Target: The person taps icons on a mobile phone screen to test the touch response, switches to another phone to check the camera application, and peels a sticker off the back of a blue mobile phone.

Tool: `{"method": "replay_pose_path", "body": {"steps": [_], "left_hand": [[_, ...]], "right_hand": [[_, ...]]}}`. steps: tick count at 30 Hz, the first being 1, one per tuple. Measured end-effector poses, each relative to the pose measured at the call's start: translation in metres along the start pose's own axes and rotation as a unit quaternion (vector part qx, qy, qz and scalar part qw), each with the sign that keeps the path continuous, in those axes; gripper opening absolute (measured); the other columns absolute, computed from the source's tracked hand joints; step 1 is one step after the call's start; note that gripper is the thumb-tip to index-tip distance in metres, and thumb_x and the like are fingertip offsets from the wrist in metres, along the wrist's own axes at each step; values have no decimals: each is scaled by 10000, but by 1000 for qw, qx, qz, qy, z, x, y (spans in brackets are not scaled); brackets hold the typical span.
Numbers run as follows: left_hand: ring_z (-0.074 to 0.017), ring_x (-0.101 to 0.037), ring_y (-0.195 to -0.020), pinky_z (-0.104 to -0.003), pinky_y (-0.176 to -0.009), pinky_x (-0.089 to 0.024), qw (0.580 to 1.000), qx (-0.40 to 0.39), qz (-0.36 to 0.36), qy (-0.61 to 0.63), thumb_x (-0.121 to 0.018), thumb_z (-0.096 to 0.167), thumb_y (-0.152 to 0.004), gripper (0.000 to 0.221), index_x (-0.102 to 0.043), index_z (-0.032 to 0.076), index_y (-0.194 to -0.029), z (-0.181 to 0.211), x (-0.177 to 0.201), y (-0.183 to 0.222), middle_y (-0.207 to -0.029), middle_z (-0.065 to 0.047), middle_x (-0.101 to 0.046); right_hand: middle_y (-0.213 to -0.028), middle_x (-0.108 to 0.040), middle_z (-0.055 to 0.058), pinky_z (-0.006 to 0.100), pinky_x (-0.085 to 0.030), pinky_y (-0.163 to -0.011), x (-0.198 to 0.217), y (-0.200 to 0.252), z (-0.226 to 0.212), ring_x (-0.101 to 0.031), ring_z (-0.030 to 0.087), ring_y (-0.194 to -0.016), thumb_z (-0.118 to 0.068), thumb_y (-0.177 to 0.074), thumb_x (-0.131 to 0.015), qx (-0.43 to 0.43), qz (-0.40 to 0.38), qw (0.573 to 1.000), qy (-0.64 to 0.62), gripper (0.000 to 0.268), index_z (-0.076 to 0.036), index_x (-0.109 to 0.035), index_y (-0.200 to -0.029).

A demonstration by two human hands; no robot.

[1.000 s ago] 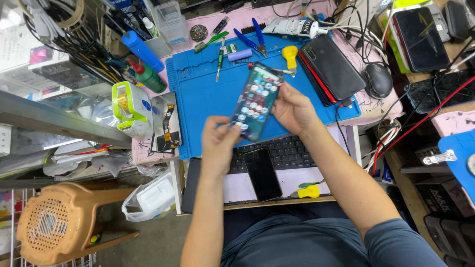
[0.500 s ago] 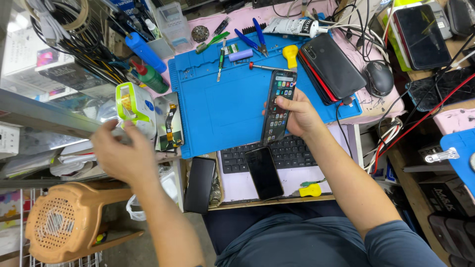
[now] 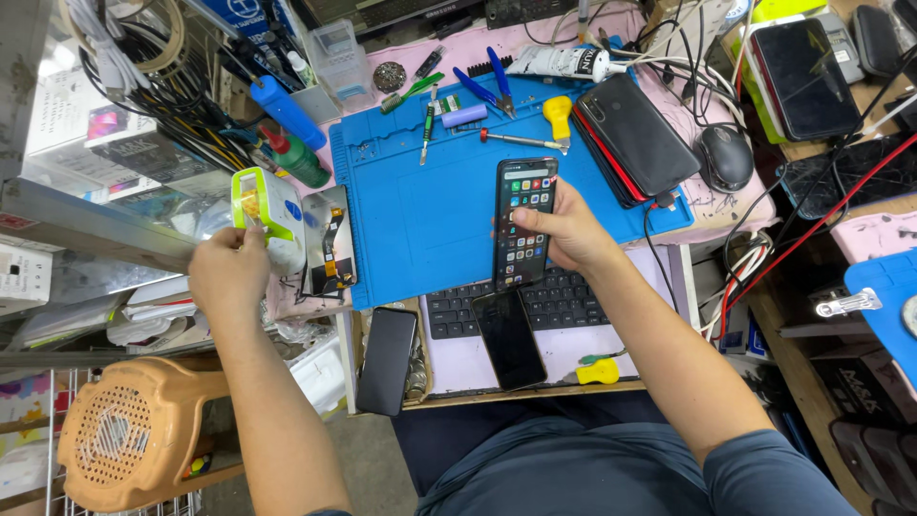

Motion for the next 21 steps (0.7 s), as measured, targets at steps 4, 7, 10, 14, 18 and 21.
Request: {"method": "replay_pose_path", "body": {"steps": [4, 7, 10, 14, 18, 21], "left_hand": [[-425, -686, -880, -482, -830, -521, 998, -23, 44, 46, -837, 343, -895, 300, -804, 59, -985, -5, -3, -3, -915, -253, -698], [-338, -699, -919, -425, -768, -552, 966, -67, 52, 243, -830, 164, -906, 181, -798, -8, -956, -6, -9, -2, -1081, -198, -669], [-225, -667, -872, -414, -688, -554, 902, 60, -18, 426, -770, 112, -930, 142, -756, -28, -946, -22, -24, 2, -1164, -62, -623], [-232, -727, -947, -418, -794, -616, 790, 128, -48, 597, -714, 81, -979, 102, -760, -2, -1017, -33, -36, 14, -1178, -198, -678], [-226, -709, -987, -404, -847, -610, 785, 88, -38, 613, -708, 20, -958, 86, -715, -56, -917, -48, -41, 19, -1286, -152, -637], [-226, -695, -1025, -390, -897, -584, 802, 62, -14, 593, -712, 1, -928, 86, -720, -71, -881, -54, -48, 21, -1313, -117, -615]], "right_hand": [[-1053, -727, 115, 418, -634, -852, 1, 0, 2, -742, 231, -946, -13, -868, -793, -4, 7, 1000, 16, 410, -29, -568, -1209], [-1045, -730, 114, 414, -636, -852, 0, -1, 1, -744, 229, -944, -12, -861, -793, -14, 6, 1000, 21, 407, -27, -572, -1203], [-1039, -729, 113, 405, -634, -839, -1, -2, 2, -742, 225, -939, -16, -869, -794, -19, -2, 999, 31, 400, -23, -574, -1203], [-1044, -726, 100, 386, -628, -839, 0, -3, 4, -733, 206, -940, -21, -871, -798, -21, -6, 999, 45, 406, -29, -573, -1209], [-1031, -736, 98, 375, -625, -827, 0, -6, 6, -738, 195, -928, -43, -860, -795, -30, -11, 998, 62, 400, -37, -572, -1191], [-1044, -731, 96, 364, -613, -837, 2, -7, 7, -727, 185, -935, -39, -879, -803, -28, -15, 997, 64, 385, -24, -588, -1197]]}}
Point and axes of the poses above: each hand's wrist, its own y-axis away from the middle knuckle, its own x-axis out of the back of the hand, z = x × y, the point moved 7 cm from there along -y, towards the middle knuckle
